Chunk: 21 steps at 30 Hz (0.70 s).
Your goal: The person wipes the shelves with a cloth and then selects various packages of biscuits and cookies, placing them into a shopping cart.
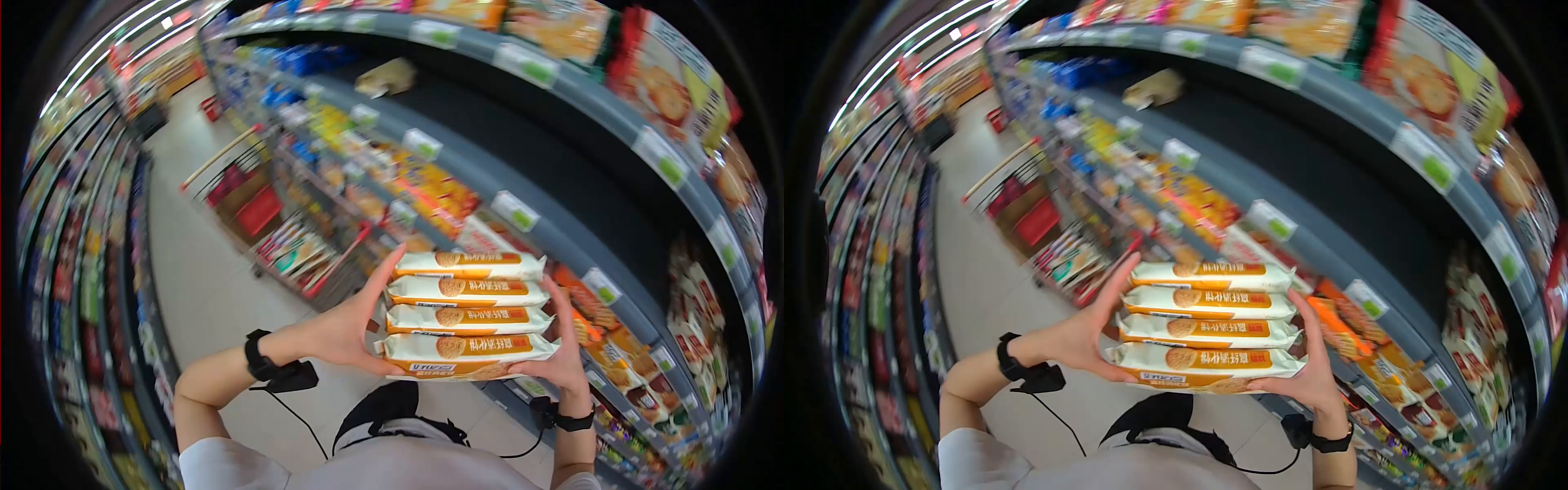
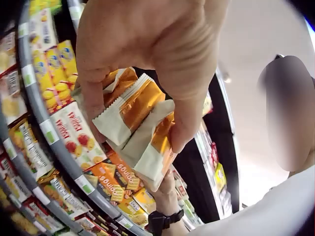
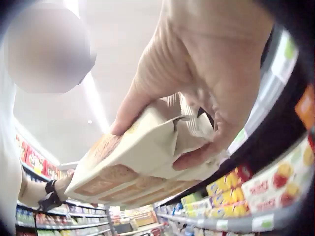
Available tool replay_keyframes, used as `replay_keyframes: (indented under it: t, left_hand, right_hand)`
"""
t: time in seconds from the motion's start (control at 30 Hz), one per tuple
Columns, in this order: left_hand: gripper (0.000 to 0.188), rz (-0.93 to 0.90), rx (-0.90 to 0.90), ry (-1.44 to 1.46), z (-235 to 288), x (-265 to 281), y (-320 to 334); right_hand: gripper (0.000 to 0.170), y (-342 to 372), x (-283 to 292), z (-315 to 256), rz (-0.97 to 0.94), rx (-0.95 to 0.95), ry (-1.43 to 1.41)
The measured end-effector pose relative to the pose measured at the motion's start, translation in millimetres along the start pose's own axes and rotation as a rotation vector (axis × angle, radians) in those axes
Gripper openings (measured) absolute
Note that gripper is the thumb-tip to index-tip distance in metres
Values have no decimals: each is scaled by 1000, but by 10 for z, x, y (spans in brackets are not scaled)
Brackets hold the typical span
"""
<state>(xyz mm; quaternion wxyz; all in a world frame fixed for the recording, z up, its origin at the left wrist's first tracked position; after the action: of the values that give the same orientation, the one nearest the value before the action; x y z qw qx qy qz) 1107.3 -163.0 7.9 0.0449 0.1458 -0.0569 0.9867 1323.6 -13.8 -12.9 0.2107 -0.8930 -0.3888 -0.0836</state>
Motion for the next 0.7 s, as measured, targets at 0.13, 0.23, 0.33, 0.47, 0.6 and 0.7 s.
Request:
replay_keyframes:
  t: [0.13, 0.23, 0.33, 0.47, 0.6, 0.7]
  left_hand:
    - [132, 124, 230, 298, -907, -104, 982]
    - [132, 202, 351, 488, -1308, -182, 1657]
    - [131, 343, 591, 711, -1493, -72, 2272]
    - [128, 477, 571, 729, -1864, 300, 2931]
    - [121, 677, 574, 727, -2143, 923, 3559]
    - [119, 797, 585, 846, -2092, 1378, 3831]
  right_hand:
    - [108, 84, -961, 444, -313, -172, -58]
    - [103, 147, -1653, 601, -503, -365, -126]
    - [98, 146, -2309, 709, -669, -497, -190]
    - [94, -186, -3254, 799, -841, -484, -181]
    - [94, -829, -4343, 683, -942, -405, -177]
    - [92, -1233, -4998, 617, -949, -334, -169]
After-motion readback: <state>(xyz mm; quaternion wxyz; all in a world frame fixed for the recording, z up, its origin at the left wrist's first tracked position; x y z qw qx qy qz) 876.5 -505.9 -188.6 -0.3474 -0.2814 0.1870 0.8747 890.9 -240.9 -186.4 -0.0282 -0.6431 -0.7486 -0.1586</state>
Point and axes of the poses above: each hand's wrist, its own y-axis away from the middle knuckle, its own x-axis out of the back of the hand, z = x × y, the point moved 8 cm from there along -y, towards the middle knuckle, and after that the axes turned 6 degrees about y, right-handed, at the moved point
